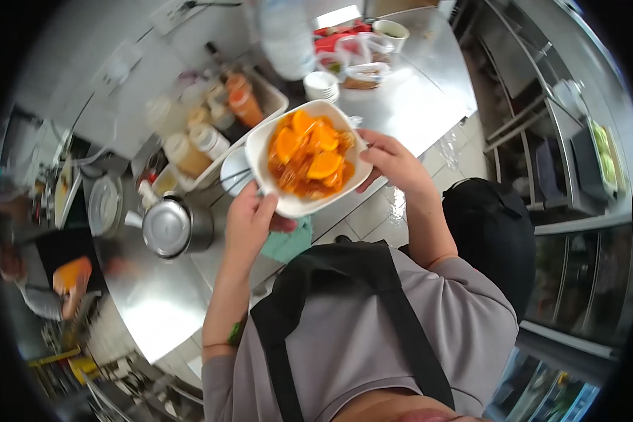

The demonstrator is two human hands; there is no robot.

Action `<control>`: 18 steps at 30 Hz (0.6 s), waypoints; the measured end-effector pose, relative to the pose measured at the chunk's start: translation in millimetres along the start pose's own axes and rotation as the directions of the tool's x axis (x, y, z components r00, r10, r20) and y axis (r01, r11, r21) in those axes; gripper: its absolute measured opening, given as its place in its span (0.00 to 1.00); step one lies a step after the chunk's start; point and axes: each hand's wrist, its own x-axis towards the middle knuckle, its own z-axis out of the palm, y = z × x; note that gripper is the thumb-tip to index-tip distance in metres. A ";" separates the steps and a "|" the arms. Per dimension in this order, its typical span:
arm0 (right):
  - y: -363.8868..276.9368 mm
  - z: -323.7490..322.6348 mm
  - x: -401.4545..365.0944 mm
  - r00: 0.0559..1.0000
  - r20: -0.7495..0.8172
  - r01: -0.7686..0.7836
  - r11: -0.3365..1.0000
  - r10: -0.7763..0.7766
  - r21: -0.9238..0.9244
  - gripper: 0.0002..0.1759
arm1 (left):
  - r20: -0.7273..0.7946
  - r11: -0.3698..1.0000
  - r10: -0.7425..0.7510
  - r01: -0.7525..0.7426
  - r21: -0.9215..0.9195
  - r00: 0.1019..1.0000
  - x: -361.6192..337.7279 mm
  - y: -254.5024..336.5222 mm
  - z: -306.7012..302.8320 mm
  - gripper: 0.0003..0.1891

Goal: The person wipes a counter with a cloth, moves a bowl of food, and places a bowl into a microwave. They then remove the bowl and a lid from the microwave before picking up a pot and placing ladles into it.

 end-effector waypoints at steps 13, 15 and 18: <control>38.9 -242.2 53.9 0.613 -0.783 0.068 0.994 -0.108 -0.084 0.25 | 0.222 0.985 0.074 -0.107 0.137 0.972 62.7 -31.4 10.5 0.21; 49.9 -275.1 73.4 0.591 -0.800 0.066 0.995 -0.100 -0.076 0.25 | 0.166 0.993 0.031 -0.049 0.109 0.986 51.1 -27.9 -1.0 0.20; 66.0 -304.8 97.8 0.580 -0.814 0.107 0.993 -0.025 0.046 0.23 | 0.033 0.996 0.015 -0.018 0.089 0.999 39.0 -35.8 -20.6 0.19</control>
